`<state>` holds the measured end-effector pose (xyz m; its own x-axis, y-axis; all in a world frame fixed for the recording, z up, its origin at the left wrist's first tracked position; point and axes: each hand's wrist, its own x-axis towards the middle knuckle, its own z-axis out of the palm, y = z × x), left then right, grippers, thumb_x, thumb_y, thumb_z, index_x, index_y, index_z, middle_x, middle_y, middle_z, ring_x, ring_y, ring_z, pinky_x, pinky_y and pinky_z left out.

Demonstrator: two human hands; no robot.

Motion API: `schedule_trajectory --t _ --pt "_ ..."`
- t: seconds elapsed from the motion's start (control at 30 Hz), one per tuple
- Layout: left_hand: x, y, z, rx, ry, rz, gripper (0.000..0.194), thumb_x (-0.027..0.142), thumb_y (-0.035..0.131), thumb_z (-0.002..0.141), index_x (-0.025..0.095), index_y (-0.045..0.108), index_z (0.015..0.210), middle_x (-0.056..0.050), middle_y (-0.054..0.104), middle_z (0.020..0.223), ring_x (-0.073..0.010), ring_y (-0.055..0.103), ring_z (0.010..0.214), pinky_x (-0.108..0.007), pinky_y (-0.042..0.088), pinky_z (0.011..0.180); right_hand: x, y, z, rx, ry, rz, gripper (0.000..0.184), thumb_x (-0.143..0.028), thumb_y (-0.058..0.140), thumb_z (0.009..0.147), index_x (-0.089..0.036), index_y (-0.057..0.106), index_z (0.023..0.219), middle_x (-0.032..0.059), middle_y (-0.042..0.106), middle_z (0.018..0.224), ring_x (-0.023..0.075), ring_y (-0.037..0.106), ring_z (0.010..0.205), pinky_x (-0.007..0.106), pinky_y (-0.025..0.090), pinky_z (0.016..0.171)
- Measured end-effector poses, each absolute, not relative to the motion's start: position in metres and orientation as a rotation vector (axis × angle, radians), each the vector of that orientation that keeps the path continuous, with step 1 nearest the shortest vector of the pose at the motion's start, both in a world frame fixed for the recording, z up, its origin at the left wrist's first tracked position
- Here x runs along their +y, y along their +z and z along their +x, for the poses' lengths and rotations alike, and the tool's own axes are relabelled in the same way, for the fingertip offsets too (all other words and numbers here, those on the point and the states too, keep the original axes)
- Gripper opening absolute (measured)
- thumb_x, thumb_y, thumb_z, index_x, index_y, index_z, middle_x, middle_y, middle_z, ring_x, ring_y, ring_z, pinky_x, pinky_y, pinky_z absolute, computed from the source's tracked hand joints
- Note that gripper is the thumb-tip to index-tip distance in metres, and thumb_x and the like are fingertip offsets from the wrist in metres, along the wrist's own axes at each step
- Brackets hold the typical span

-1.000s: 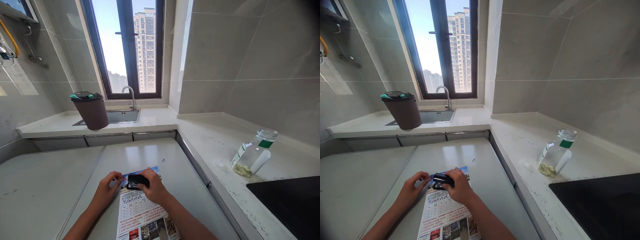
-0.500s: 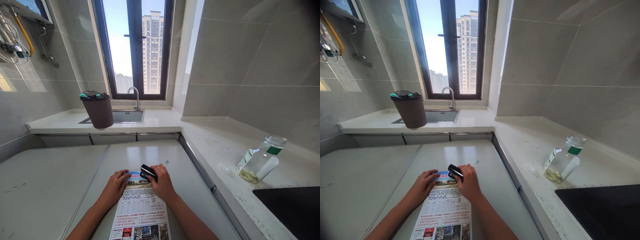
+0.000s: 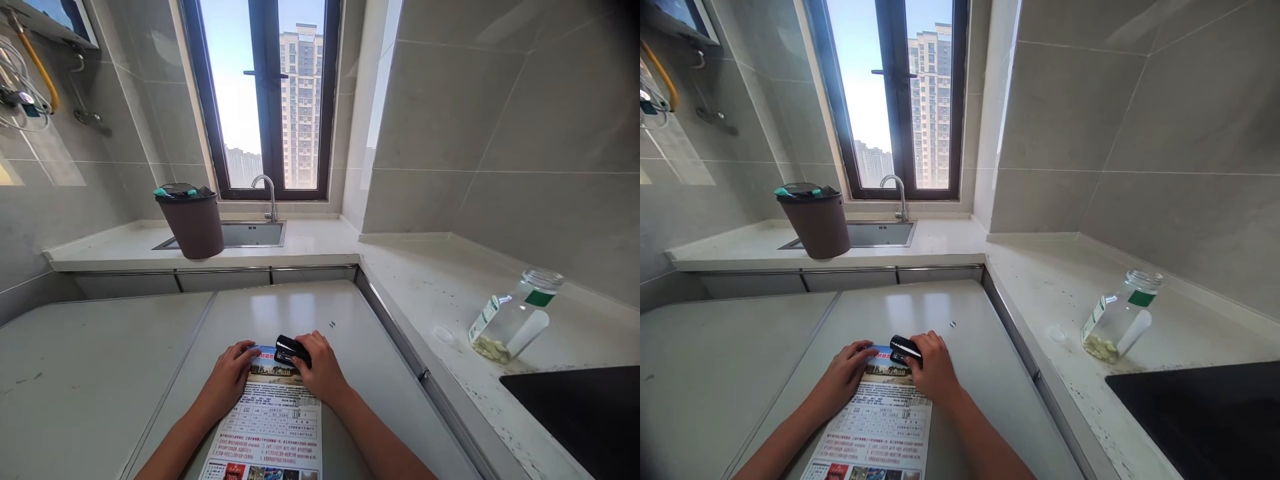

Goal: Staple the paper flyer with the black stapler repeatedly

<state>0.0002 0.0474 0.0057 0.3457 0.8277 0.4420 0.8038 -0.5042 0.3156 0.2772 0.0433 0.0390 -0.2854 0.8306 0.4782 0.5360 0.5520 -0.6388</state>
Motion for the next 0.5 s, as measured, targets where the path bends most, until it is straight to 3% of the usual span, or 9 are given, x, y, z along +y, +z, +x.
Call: schedule_trajectory --t 0.5 --pt "0.046 0.011 0.003 1.55 0.825 2.466 0.028 0.029 0.053 0.097 0.029 0.067 0.122 -0.008 0.063 0.125 -0.0275 0.061 0.115 -0.046 0.052 0.098 0.036 0.038 0.265 -2.211 0.621 -0.971 0.039 -0.022 0.079 0.081 -0.024 0.063 0.117 0.0041 0.069 0.108 0.0235 0.06 0.103 0.033 0.045 0.09"
